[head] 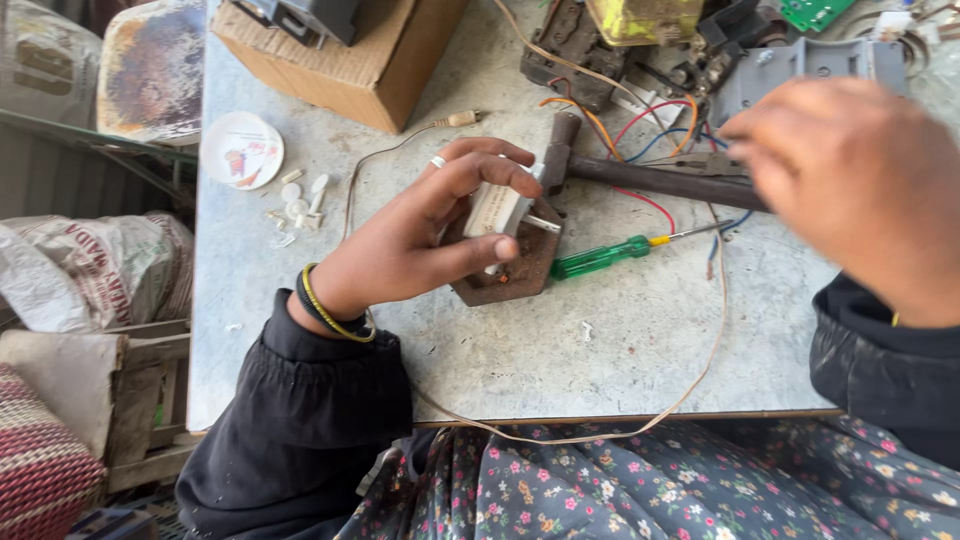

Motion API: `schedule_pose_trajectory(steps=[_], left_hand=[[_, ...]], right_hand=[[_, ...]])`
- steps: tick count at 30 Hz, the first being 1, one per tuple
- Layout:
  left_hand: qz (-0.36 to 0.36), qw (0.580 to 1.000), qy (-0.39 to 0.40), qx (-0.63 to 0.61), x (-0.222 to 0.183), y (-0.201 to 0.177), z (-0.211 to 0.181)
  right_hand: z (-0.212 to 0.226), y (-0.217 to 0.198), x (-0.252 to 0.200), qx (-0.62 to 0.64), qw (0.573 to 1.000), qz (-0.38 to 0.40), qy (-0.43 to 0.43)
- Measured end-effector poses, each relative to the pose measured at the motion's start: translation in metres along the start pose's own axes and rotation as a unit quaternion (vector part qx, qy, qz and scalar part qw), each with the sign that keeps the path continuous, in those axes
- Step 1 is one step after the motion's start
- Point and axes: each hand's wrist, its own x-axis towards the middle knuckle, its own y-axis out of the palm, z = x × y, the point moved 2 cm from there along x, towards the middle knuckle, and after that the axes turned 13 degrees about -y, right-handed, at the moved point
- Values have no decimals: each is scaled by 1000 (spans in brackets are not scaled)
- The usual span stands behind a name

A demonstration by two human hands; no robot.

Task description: The person uses pliers and a hammer to remove a pin from a white plastic electrical component, then uses a screwdriver to adjust a gray metal box. The person works at a cluttered table with various tools and parts.

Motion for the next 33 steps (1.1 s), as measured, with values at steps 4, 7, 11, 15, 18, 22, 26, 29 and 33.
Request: schedule_pose_trajectory(steps=[4,7,11,15,18,22,26,29,33], left_hand=[[-10,1000,15,3,2,0,4],[-9,999,6,-53,2,1,7],[-12,991,-2,-136,4,2,11],[-51,991,-12,-120,3,-1,11],[-68,985,-54,-149,2,-2,15],[-40,970,-20,-240,5,-1,16],[-43,938,-48,-340,1,1,18],[-42,901,-52,-429,5,3,21],[-49,877,-47,-476,8,7,27]], right_hand=[[-21,1,-6,-17,999,23,15],[-23,4,-4,-26,998,47,23],[-18,5,-2,-42,998,56,4],[-9,11,-1,-96,990,95,-42],[-6,16,-2,-128,983,133,-26],[-6,20,-7,-150,978,145,-20],[-11,19,-16,-113,990,85,-16],[-22,20,-20,-92,995,-18,-16],[-34,24,-36,42,992,-117,34]])
